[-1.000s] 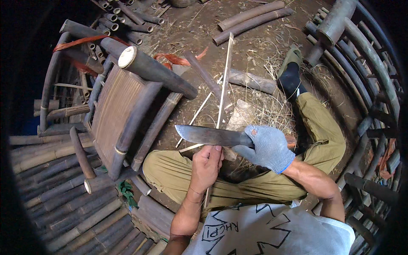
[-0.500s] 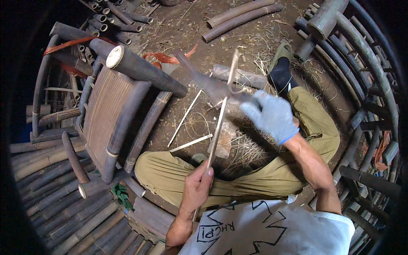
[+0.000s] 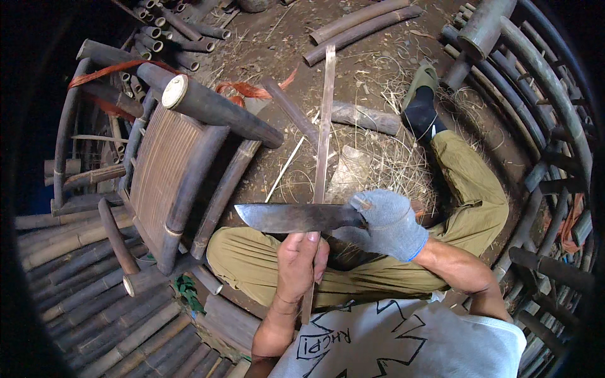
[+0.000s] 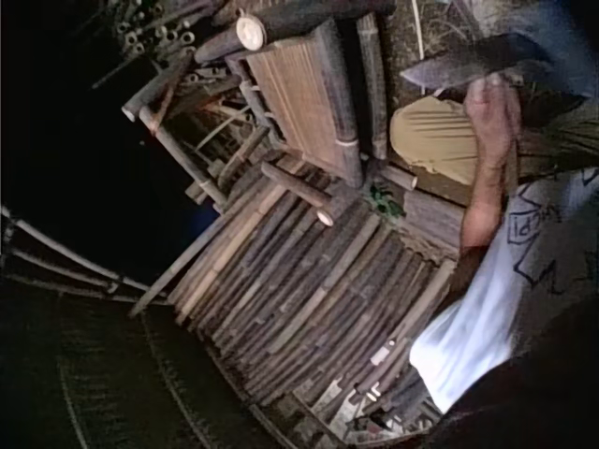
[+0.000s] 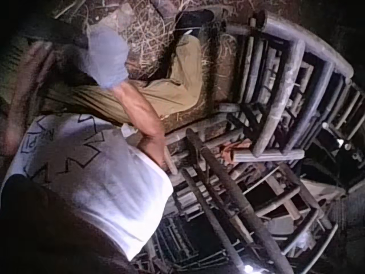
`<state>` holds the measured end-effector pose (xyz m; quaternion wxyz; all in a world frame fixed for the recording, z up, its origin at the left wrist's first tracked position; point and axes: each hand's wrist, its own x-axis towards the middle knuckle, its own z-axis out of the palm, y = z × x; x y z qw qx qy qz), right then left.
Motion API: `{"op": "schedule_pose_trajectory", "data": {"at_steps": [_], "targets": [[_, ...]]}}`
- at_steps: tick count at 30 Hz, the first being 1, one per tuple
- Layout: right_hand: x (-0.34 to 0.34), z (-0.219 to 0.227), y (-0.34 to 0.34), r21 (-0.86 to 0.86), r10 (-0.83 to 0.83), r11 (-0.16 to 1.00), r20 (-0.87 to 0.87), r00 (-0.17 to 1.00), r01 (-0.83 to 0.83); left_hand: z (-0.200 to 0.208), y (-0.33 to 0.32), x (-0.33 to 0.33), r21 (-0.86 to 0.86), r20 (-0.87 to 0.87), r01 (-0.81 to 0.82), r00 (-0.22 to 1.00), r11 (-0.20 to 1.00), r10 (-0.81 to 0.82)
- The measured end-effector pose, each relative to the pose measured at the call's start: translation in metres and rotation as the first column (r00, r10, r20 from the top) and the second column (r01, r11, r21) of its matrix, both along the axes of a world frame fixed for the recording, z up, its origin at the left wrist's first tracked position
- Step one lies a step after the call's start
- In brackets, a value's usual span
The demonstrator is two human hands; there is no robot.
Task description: The person uses a knife to shave and thin strips of bamboo while sitting on the ground, then fits a thin strip into the frame of a bamboo chair.
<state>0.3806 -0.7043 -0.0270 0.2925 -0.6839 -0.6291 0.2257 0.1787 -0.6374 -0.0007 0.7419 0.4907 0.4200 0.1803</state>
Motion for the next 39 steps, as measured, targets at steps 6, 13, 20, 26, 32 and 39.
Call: {"op": "schedule_pose_trajectory", "data": {"at_steps": [6, 13, 20, 26, 32, 39], "targets": [[0.021, -0.014, 0.012, 0.062, -0.27, 0.962, 0.031, 0.962, 0.268, 0.002, -0.019, -0.01, 0.045, -0.035, 0.036, 0.999, 0.998, -0.034], [0.07, -0.03, 0.025, 0.284, -0.517, 0.831, 0.081, 0.852, 0.477, 0.013, -0.039, -0.036, 0.003, -0.047, 0.128, 0.991, 0.992, -0.128], [0.085, -0.026, 0.03, 0.24, -0.429, 0.868, -0.081, 0.9, 0.435, 0.009, -0.044, -0.043, 0.006, -0.026, 0.135, 0.991, 0.991, -0.135], [0.113, -0.04, 0.041, 0.286, -0.51, 0.821, -0.024, 0.86, 0.494, 0.018, -0.043, -0.043, -0.002, -0.095, 0.138, 0.986, 0.99, -0.138], [0.094, -0.011, 0.038, 0.216, -0.445, 0.864, -0.098, 0.89, 0.455, -0.004, -0.014, -0.032, -0.228, 0.113, -0.004, 0.993, 0.974, 0.031], [0.006, 0.015, 0.018, 0.076, 0.018, 0.997, 0.114, 0.993, -0.027, -0.024, 0.018, -0.001, -0.651, 0.464, 0.108, 0.84, 0.752, 0.281]]}}
